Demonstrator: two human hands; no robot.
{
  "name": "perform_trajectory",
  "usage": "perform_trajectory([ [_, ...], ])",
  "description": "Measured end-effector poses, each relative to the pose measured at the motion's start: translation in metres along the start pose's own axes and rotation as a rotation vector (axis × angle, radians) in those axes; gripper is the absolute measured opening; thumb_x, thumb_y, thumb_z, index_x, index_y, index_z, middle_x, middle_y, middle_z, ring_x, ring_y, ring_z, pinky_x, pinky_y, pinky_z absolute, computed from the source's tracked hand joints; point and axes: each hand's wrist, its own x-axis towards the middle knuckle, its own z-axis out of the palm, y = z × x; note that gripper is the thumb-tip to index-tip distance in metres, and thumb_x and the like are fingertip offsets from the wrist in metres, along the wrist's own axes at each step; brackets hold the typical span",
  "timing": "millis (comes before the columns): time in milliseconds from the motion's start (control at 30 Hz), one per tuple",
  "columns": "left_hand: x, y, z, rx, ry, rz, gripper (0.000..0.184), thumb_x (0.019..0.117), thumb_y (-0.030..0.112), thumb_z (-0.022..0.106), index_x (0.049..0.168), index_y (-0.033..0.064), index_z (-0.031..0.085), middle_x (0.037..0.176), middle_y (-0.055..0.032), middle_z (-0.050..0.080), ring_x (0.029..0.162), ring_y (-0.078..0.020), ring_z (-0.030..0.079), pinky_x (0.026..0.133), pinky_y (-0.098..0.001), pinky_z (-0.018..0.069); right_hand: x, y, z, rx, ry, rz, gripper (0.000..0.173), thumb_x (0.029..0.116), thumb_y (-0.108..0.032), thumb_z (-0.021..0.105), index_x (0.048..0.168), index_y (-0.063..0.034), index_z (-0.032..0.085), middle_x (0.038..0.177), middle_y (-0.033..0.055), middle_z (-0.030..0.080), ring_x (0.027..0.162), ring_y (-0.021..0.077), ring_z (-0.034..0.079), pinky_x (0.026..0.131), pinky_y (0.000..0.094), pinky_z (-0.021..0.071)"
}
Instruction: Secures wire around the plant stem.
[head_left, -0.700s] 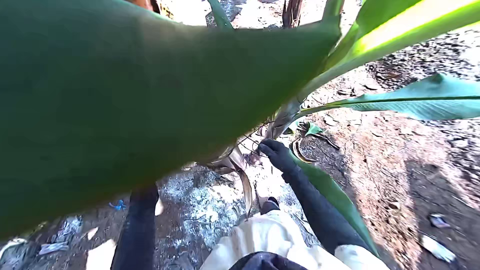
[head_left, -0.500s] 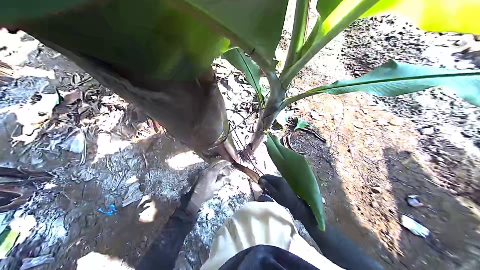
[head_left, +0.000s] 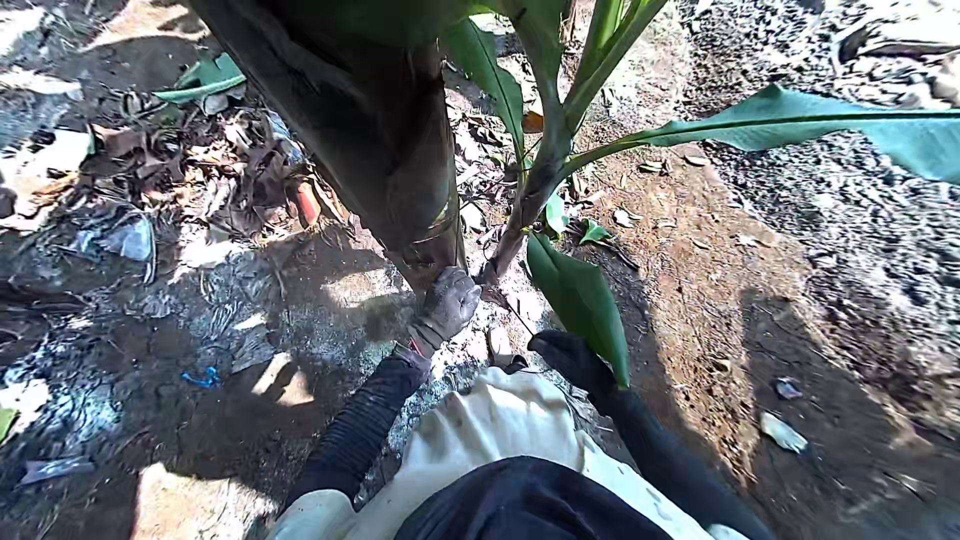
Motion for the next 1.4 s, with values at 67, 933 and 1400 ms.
perform_trajectory([
  [67, -0.019, 0.024, 0.004, -0.128, 0.053, -0.042, 0.032, 0.0973, 0.022, 0.054, 0.081, -0.0012, 0.069, 0.088, -0.0163, 0.069, 0.094, -0.0296, 0.068, 0.090, -0.0450, 0.0552, 0.011, -0.009, -0.005, 0.043, 0.014, -0.011, 0.030, 0.1059, -0.028, 0.053, 0.107, -0.0060, 0.073, 0.070, -0.0078, 0.058, 0.056, -0.0018, 0.046, 0.055, 0.0193, 0.0431],
  [933, -0.101, 0.010, -0.105, -1.420, 0.854, -0.947, 0.045, 0.1120, 0.036, 0.024, 0.098, 0.0118, 0.059, 0.102, -0.0104, 0.074, 0.086, -0.0203, 0.072, 0.065, -0.0311, 0.0582, 0.308, -0.023, 0.043, 0.213, -0.009, 0.293, 0.046, 0.0982, -0.010, 0.058, 0.144, -0.0111, 0.052, 0.124, 0.0136, 0.064, 0.099, 0.0218, 0.064, 0.081, 0.0439, 0.0563],
  [1400, -0.140, 0.022, -0.136, -1.216, 0.962, -0.977, 0.041, 0.1104, 0.030, 0.030, 0.092, 0.0215, 0.065, 0.087, 0.0055, 0.070, 0.064, -0.0022, 0.061, 0.055, -0.0161, 0.0507, 0.338, 0.059, 0.045, 0.254, 0.068, 0.417, 0.054, 0.1075, -0.027, 0.050, 0.158, -0.0137, 0.036, 0.156, 0.0168, 0.044, 0.135, 0.0335, 0.050, 0.103, 0.0567, 0.0481],
])
